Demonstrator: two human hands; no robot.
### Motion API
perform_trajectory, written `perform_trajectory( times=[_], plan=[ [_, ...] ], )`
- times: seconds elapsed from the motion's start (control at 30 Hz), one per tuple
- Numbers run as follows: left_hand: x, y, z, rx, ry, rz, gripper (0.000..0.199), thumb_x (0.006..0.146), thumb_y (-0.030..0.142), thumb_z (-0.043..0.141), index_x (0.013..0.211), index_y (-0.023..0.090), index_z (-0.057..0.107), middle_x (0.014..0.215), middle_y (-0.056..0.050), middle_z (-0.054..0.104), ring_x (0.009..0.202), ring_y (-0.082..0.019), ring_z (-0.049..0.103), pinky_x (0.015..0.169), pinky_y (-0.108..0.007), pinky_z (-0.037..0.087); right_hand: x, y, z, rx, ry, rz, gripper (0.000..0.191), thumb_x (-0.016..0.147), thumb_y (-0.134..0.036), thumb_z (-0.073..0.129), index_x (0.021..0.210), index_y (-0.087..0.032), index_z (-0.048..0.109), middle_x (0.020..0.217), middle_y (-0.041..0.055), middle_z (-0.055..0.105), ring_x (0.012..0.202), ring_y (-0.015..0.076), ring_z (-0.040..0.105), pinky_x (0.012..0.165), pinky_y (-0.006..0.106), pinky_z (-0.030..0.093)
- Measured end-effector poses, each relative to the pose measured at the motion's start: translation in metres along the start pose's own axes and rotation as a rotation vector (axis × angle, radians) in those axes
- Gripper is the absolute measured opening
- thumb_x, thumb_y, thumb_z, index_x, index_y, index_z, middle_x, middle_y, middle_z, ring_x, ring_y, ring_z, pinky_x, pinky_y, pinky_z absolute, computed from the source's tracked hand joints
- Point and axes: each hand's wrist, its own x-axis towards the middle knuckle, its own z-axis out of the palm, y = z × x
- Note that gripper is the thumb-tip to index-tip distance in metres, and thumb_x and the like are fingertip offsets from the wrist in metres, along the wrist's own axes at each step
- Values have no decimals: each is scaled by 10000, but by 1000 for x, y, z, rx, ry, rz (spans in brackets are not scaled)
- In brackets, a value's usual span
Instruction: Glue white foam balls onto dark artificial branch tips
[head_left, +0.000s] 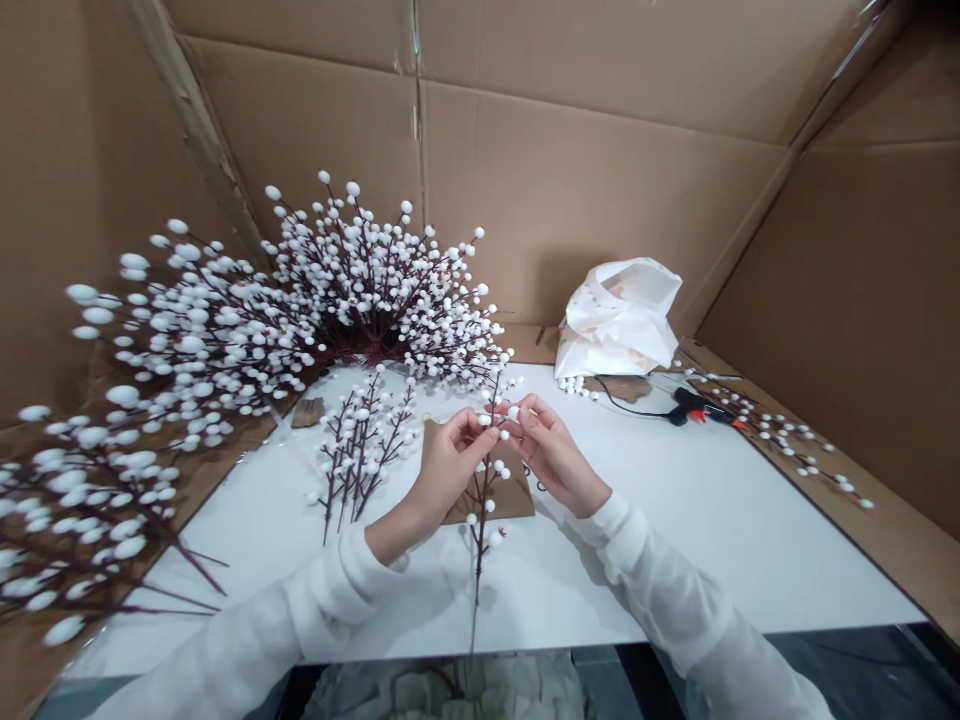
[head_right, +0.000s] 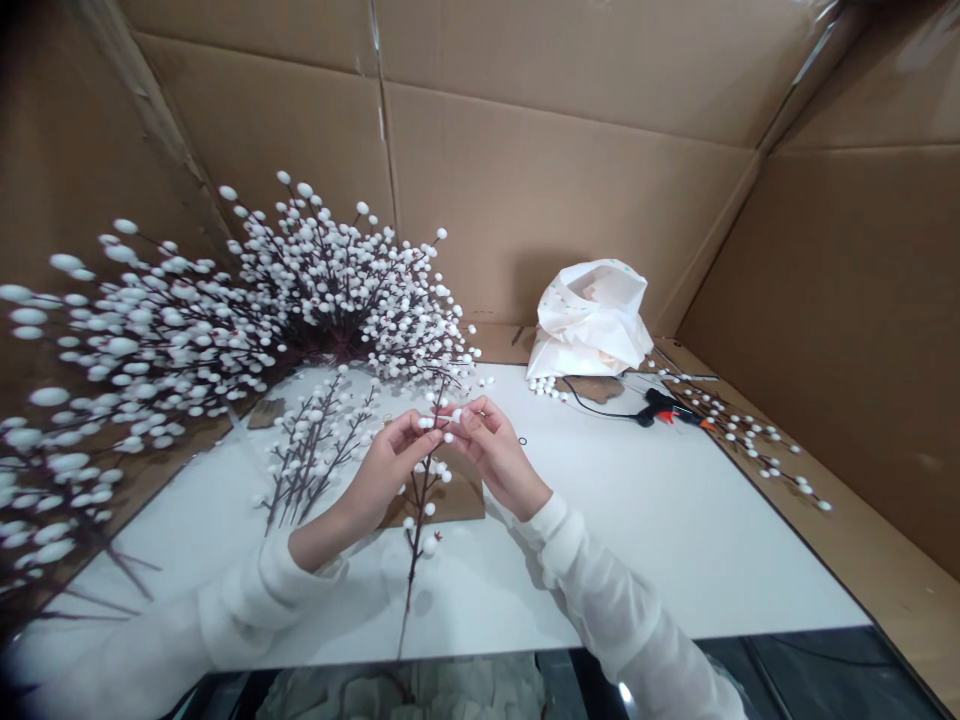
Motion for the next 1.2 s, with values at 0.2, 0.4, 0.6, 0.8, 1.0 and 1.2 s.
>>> perform_trajectory(
  times=[0.2,0.4,0.6,0.8,1.0,1.2],
  plan=[
    [-2,2,1,15,-1,-1,275,701,346,616,644,187,399,625,63,429,598,-38,378,544,-144,267,0,2,1,-45,8,-30,296,766,-328,699,794,-170,450,1036,49,630,927,132,627,812,239,492],
    [-2,3,1,3,-1,-21,293,698,363,612,641,193,380,625,61,428,602,-42,380,542,-148,256,-1,0,2,-66,0,-25,310,748,-356,711,777,-172,463,1011,42,631,925,128,616,841,251,479],
    [-1,3,1,5,-9,-20,294,687,359,624,633,191,389,635,59,437,609,-46,378,561,-149,274,0,-1,2,-91,3,-8,321,725,-371,725,760,-173,475,995,35,625,912,140,606,858,282,471],
    [-1,0,1,-20,-36,-19,290,691,356,625,639,188,395,637,60,433,617,-45,384,567,-147,278,1,-2,-3,-92,-16,3,246,756,-330,703,752,-165,520,990,29,617,951,141,589,873,284,464],
    [-1,-1,1,-14,-30,-27,291,695,363,623,644,185,399,642,60,431,624,-42,384,565,-145,262,1,-1,-3,-90,-26,-5,223,763,-317,697,746,-166,533,958,21,610,933,129,584,864,269,459],
    [-1,0,1,-30,-46,-34,295,691,362,631,645,185,399,653,60,432,635,-44,388,585,-142,289,1,0,-4,-118,-34,-7,216,755,-326,703,750,-175,548,955,23,618,922,131,581,873,270,452]
  ],
)
